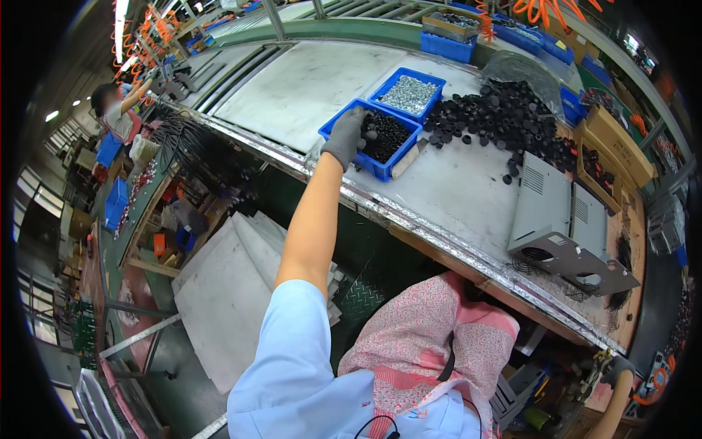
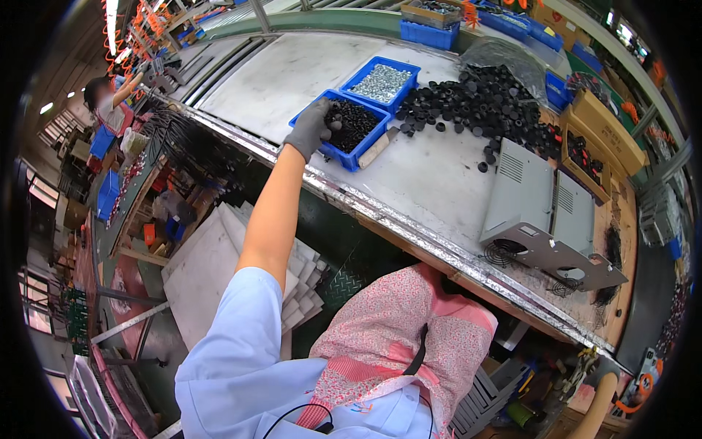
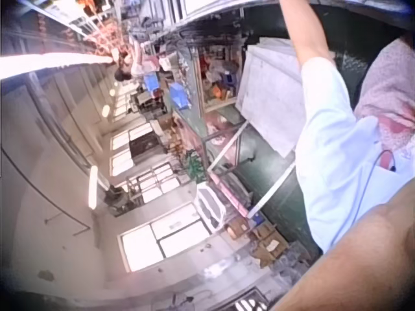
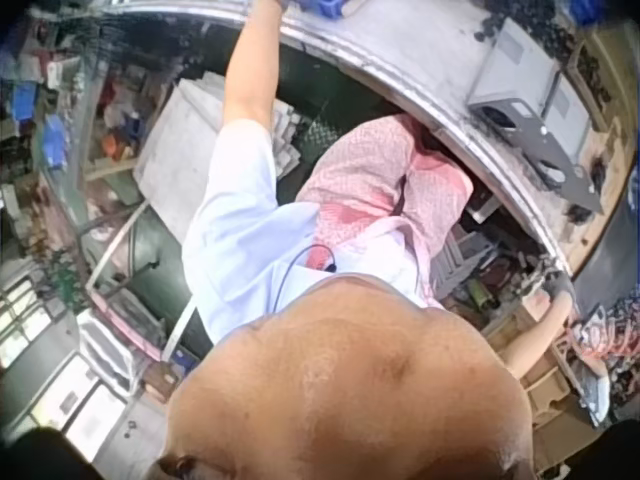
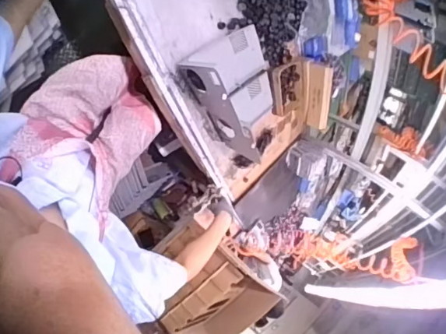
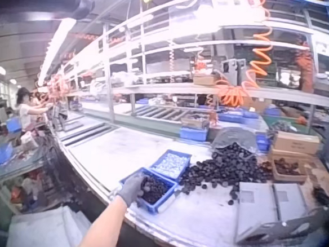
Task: The person assembles a metal casing by attaching a cooling fan and plastic components with screws. The screws are fastened using an electric screwdriver.
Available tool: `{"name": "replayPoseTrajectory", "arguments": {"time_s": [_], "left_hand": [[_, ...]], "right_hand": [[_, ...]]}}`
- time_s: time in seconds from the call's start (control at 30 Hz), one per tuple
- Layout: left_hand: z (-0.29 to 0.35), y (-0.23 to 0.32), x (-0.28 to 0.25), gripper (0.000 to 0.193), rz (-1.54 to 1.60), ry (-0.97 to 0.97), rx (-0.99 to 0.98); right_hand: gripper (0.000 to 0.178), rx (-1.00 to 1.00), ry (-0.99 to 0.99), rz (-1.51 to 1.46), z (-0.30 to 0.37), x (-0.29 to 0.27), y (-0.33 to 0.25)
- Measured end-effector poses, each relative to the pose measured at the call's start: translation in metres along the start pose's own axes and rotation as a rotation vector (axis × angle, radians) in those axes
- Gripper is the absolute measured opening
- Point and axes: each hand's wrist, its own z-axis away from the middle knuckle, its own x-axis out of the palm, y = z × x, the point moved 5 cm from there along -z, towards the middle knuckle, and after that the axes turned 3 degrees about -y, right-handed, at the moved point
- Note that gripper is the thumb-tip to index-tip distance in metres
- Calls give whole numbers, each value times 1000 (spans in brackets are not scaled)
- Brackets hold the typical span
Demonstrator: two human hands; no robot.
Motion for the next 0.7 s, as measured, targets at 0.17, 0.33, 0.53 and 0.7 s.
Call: {"name": "replayPoseTrajectory", "arguments": {"time_s": [0.17,0.33,0.53,0.7], "left_hand": [[13,-2,-6,35,305,-71,-119],[4,-7,-6,26,165,-149,136],[4,-6,-9,16,219,-41,70],[6,-20,-17,21,491,-134,-36]], "right_hand": [[71,-119,251,370,38,-4,5],[80,-604,314,-251,161,-25,-79],[80,-869,212,-567,193,11,-196],[76,-1015,191,-655,216,31,-267]]}}
